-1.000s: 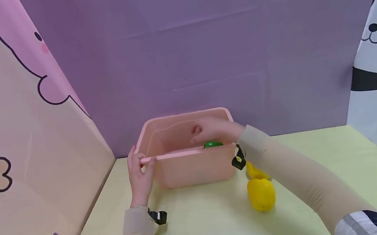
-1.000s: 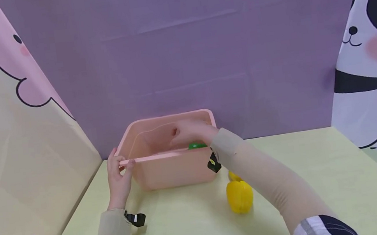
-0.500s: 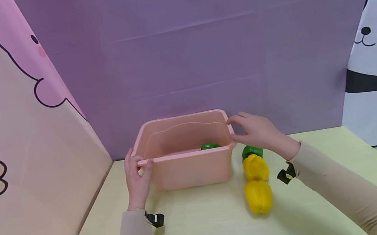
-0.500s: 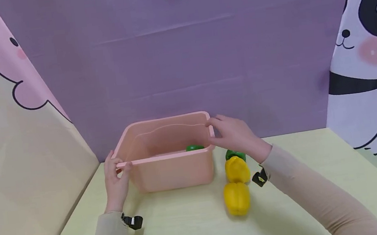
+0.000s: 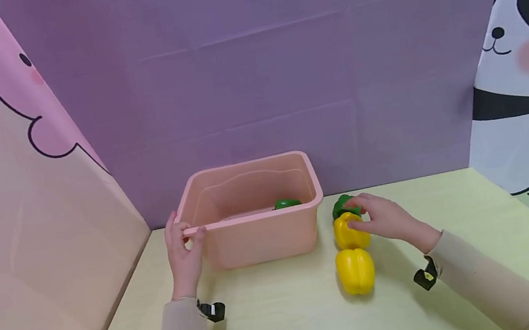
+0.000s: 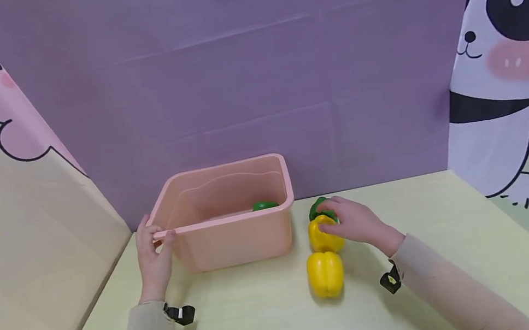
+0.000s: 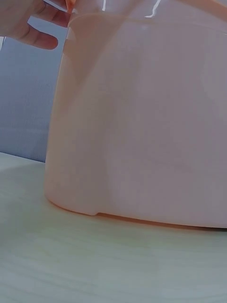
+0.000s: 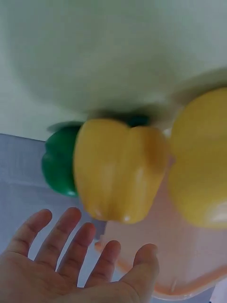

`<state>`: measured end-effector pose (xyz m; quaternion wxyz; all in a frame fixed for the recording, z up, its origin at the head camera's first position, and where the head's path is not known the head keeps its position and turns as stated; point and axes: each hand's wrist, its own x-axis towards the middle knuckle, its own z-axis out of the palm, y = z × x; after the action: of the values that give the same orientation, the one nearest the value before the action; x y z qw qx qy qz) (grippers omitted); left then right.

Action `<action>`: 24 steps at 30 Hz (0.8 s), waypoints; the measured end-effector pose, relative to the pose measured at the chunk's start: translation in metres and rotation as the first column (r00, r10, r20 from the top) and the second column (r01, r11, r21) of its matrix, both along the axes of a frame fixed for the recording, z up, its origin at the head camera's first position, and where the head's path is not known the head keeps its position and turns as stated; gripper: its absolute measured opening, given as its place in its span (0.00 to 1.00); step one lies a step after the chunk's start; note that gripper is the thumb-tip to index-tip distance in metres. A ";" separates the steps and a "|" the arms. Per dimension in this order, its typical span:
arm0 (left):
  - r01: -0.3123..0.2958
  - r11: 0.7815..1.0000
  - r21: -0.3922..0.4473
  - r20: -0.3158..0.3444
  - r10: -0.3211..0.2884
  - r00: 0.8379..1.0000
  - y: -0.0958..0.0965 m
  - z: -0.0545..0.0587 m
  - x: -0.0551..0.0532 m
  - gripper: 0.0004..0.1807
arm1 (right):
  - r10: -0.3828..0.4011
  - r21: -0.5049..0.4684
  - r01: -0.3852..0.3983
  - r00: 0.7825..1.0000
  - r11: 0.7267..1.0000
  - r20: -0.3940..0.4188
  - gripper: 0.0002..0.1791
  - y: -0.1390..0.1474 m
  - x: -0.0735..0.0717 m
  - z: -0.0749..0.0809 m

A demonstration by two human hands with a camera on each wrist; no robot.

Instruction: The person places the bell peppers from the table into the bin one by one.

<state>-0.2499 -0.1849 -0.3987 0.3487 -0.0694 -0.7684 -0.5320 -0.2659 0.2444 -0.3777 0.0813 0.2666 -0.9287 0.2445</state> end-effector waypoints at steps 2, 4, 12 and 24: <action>0.003 1.000 0.000 0.004 -0.003 1.000 0.004 0.003 0.005 0.11 | 0.003 0.006 -0.003 1.000 1.000 -0.018 0.21 -0.001 0.006 -0.007; 0.002 1.000 -0.002 0.003 -0.002 1.000 0.005 0.003 0.005 0.11 | 0.014 0.020 -0.013 0.999 1.000 -0.044 0.21 -0.003 0.014 -0.012; -0.018 1.000 -0.026 -0.056 0.016 0.998 -0.006 -0.009 -0.011 0.13 | 0.021 0.062 -0.015 0.994 0.998 -0.103 0.24 -0.012 0.043 -0.026; -0.013 1.000 -0.002 -0.039 0.013 0.999 -0.004 -0.012 -0.013 0.12 | 0.096 0.071 -0.092 0.994 0.993 -0.046 0.32 -0.027 0.061 -0.047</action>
<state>-0.2625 -0.1891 -0.4103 0.3669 -0.0750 -0.7627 -0.5272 -0.2050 0.2178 -0.4242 0.0833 0.3187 -0.9207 0.2093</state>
